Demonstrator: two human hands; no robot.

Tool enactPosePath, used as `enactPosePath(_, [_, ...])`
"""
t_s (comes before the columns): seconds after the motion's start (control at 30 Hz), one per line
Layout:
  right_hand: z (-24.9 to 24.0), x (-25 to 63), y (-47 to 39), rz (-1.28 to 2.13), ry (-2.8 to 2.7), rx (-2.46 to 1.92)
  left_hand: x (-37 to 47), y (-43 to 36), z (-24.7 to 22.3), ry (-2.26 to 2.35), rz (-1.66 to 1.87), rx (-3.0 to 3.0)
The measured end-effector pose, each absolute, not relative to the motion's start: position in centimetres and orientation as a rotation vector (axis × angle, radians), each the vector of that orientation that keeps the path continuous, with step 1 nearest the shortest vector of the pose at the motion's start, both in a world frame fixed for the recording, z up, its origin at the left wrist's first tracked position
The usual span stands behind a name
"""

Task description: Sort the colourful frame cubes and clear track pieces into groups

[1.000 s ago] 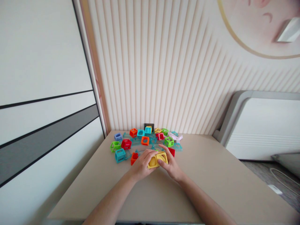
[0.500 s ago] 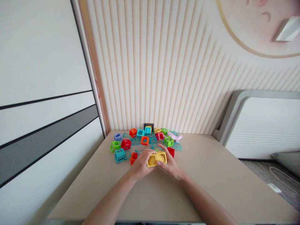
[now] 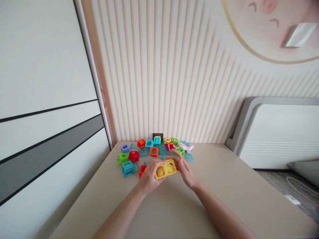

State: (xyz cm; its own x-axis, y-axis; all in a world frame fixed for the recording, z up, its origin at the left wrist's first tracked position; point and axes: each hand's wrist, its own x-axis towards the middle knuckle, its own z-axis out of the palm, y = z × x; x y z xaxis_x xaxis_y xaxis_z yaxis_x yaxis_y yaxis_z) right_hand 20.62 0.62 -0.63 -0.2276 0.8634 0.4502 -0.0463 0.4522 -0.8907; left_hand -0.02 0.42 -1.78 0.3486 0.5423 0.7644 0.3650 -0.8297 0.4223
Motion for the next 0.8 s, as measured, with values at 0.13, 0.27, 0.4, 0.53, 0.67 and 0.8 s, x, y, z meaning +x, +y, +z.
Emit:
enactPosePath(0.13, [2.1, 22.2, 6.4, 0.479, -1.602, -1.105, 0.0, 0.4, -1.8, 0.834, 1.499, 2.456])
enactPosePath(0.27, [4.6, 22.8, 13.6, 0.137, -1.963, -1.584, 0.3, 0.3, -2.0, 0.763, 1.41, 2.59])
enactPosePath(0.4, [4.6, 21.9, 18.6, 0.147, -2.161, -1.774, 0.6, 0.2, -2.2, 0.74, 1.375, 2.681])
enactPosePath(0.53, [3.2, 21.0, 20.8, 0.186, -2.301, -1.911, 0.5, 0.0, -2.3, 0.759, 1.352, 2.71])
enactPosePath(0.67, [2.6, 20.9, 21.6, 0.199, -2.367, -1.972, 0.5, 0.0, -2.3, 0.772, 1.318, 2.725])
enactPosePath(0.8, [2.5, 21.1, 22.0, 0.179, -2.401, -1.97, 0.7, 0.0, -2.3, 0.74, 1.304, 2.729])
